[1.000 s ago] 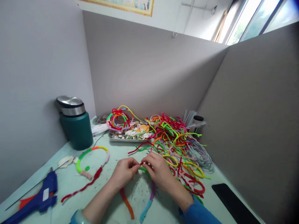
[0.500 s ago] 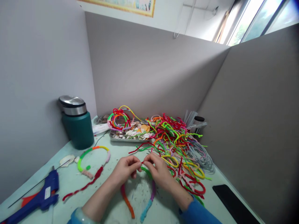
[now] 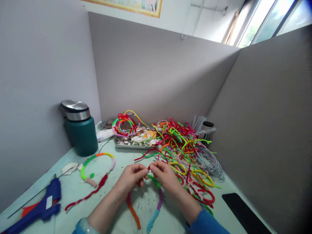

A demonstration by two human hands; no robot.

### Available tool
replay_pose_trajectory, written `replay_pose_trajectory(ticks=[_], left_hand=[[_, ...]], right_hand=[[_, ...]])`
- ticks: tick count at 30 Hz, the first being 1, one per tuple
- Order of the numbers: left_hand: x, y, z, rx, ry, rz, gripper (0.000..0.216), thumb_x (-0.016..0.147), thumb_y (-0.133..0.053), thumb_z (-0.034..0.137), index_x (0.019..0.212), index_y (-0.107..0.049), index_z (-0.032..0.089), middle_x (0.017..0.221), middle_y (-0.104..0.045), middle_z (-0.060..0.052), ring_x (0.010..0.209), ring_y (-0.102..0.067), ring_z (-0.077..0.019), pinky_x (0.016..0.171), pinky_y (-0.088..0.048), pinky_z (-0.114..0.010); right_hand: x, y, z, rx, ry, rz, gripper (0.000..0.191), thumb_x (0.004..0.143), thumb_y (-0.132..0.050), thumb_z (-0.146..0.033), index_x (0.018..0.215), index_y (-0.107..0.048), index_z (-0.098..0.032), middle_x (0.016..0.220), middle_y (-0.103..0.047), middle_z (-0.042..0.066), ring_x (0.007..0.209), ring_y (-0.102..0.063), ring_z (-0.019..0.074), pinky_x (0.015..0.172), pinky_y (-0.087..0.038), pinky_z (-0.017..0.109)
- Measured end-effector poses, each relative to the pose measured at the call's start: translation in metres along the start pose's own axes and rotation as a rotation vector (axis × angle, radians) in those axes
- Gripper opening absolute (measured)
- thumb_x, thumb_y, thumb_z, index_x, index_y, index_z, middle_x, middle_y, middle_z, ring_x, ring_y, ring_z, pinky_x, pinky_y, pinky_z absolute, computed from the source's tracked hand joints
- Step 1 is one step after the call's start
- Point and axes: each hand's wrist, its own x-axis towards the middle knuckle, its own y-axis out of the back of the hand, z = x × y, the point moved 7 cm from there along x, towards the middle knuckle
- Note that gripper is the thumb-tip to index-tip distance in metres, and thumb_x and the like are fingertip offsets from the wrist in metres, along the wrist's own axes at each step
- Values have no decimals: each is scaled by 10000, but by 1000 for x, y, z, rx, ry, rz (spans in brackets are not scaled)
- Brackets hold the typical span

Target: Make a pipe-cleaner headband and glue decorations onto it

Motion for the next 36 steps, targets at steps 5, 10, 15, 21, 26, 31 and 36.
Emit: replay_pose_trajectory(ticks=[5,10,15,21,26,31,36], left_hand=[[3,7,3,128,2,29,264,673,-658,384,658,-572,135,530,-567,22,380,-445,-65,400,-319,-189],[4,7,2,350,-42,38,222,692,-615,352,639,-586,137,506,-526,34,399,-412,-75,404,-298,-200],[2,5,6,422,-92,33,224,719,-586,349,633,-597,142,489,-484,48,420,-399,-80,417,-287,-201],[0,3,11,303,-104,20,251,709,-624,368,598,-581,147,476,-505,41,406,-416,-78,413,-292,-196],[-2,-4,0,-61,2,-10,283,683,-675,407,687,-602,134,553,-591,14,390,-455,-62,412,-317,-183],[-1,2,0,-63,14,48,284,678,-687,393,671,-602,122,542,-591,13,387,-457,-52,414,-305,-173],[3,8,2,146,-15,86,311,647,-675,434,624,-585,137,483,-554,28,353,-421,-70,386,-290,-197]], right_hand=[[-4,13,-32,-420,289,34,122,830,-550,-214,871,-661,-182,833,-618,35,812,-553,168,732,-408,279],[-12,0,-35,-756,414,-62,76,838,-564,-161,849,-632,-193,837,-599,26,795,-534,157,709,-376,272],[-15,-4,-30,-916,439,-59,65,839,-561,-170,778,-581,-180,801,-586,20,775,-513,158,698,-341,280],[-17,-3,-34,-699,407,4,96,817,-528,-144,732,-561,-173,738,-544,10,706,-490,146,644,-349,264],[-10,0,-15,-233,217,95,117,807,-538,-222,708,-568,-166,686,-556,3,663,-514,141,621,-400,252],[-5,3,-15,-275,183,58,164,835,-536,-267,768,-640,-159,731,-602,22,705,-542,156,645,-413,263],[-8,10,-35,-482,337,36,150,855,-536,-209,921,-669,-190,884,-634,43,847,-564,170,757,-411,281]])
